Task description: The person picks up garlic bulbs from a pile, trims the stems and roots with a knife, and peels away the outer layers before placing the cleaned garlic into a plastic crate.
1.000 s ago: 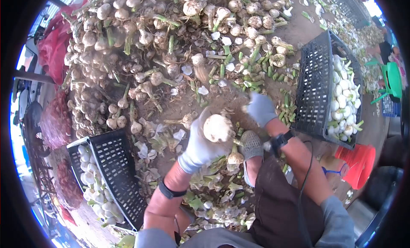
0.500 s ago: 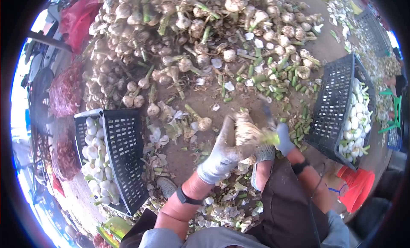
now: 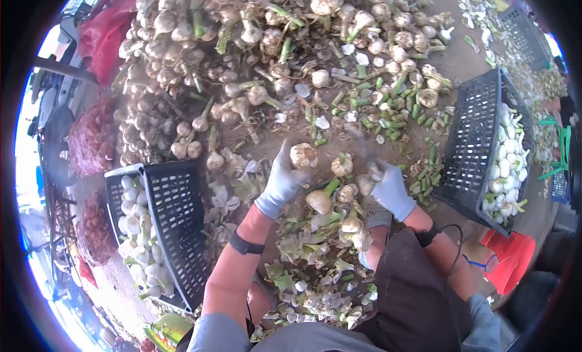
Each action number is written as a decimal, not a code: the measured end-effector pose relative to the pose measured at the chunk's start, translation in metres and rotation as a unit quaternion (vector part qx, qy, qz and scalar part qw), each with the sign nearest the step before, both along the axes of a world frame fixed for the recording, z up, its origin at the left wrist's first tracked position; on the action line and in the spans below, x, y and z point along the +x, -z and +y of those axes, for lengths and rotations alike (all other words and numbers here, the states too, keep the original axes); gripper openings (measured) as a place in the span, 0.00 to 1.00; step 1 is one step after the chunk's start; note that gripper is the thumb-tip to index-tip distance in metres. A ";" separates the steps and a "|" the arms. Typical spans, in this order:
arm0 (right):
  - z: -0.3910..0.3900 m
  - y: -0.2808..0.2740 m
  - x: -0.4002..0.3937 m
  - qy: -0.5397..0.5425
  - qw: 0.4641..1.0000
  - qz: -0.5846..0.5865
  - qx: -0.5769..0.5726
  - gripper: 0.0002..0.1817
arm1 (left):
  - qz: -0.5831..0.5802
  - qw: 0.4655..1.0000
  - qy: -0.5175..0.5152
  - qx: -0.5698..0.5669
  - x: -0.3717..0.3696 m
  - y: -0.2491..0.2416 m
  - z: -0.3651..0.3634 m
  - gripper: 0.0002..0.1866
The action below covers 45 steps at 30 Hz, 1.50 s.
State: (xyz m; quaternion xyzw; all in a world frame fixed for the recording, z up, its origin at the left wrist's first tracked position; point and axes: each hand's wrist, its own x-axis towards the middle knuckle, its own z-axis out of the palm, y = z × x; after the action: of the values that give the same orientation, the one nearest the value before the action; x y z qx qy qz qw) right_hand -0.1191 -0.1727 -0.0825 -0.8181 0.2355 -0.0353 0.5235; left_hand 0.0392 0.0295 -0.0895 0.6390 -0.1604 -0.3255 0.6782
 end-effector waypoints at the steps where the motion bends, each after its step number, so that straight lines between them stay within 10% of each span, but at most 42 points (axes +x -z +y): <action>1: 0.003 -0.006 0.003 0.005 1.000 0.002 -0.006 0.09 | 0.045 0.999 -0.001 -0.030 -0.005 -0.009 -0.007 0.29; 4: 0.017 -0.025 0.011 -0.063 0.984 -0.052 -0.157 0.09 | 0.024 0.992 0.086 0.084 -0.015 -0.037 -0.021 0.27; 6: 0.024 -0.041 0.018 -0.133 0.928 -0.127 -0.324 0.12 | -0.247 0.960 0.087 0.098 -0.016 -0.031 -0.028 0.26; 15: 0.021 -0.037 0.013 -0.127 0.916 -0.140 -0.354 0.16 | 0.148 0.978 0.051 -0.140 -0.033 -0.023 -0.040 0.26; 18: 0.018 -0.030 0.016 -0.102 0.917 -0.151 -0.355 0.15 | 0.009 0.990 0.062 -0.128 -0.035 -0.038 -0.041 0.26; 20: 0.000 -0.012 0.019 -0.086 0.922 -0.147 -0.347 0.14 | -0.269 0.957 0.080 0.075 -0.037 -0.056 -0.040 0.27; 22: -0.043 0.016 0.022 -0.075 0.945 0.177 -0.265 0.11 | -0.203 0.973 0.093 0.066 -0.057 -0.080 -0.038 0.31; 27: -0.026 0.015 -0.005 0.006 0.983 0.092 -0.158 0.12 | -0.436 0.888 0.031 0.143 -0.039 -0.082 -0.039 0.35; 32: -0.001 -0.054 -0.002 -0.033 0.987 -0.157 -0.006 0.09 | 0.106 0.989 -0.064 -0.084 -0.063 -0.072 -0.039 0.30; 34: -0.027 0.060 -0.026 -0.053 0.998 -0.021 -0.036 0.15 | 0.258 0.955 -0.025 -0.143 -0.072 -0.094 -0.038 0.31; 36: -0.045 0.101 -0.040 -0.013 0.999 0.024 -0.030 0.18 | 0.135 0.966 0.182 -0.122 -0.044 -0.115 -0.034 0.31; 38: -0.036 0.089 -0.046 0.046 0.997 0.056 0.022 0.18 | -0.023 0.993 0.118 0.013 0.007 0.001 -0.011 0.36; 39: -0.038 0.086 -0.040 0.071 0.994 0.048 0.064 0.18 | -0.158 0.932 0.030 0.324 0.034 -0.058 -0.024 0.39; 41: -0.037 0.061 -0.024 0.117 0.981 0.027 0.154 0.17 | -0.336 0.724 -0.149 0.583 0.103 -0.030 -0.015 0.45; 45: -0.046 0.057 -0.009 0.111 0.982 0.082 0.128 0.15 | -0.340 0.618 -0.008 0.709 0.182 -0.007 0.004 0.33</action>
State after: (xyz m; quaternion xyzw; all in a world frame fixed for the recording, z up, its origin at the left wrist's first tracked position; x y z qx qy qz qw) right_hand -0.1278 -0.2188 -0.1391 -0.7132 0.3698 0.0041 0.5955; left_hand 0.2213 0.0331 -0.0822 0.9875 -0.0943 -0.0924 -0.0857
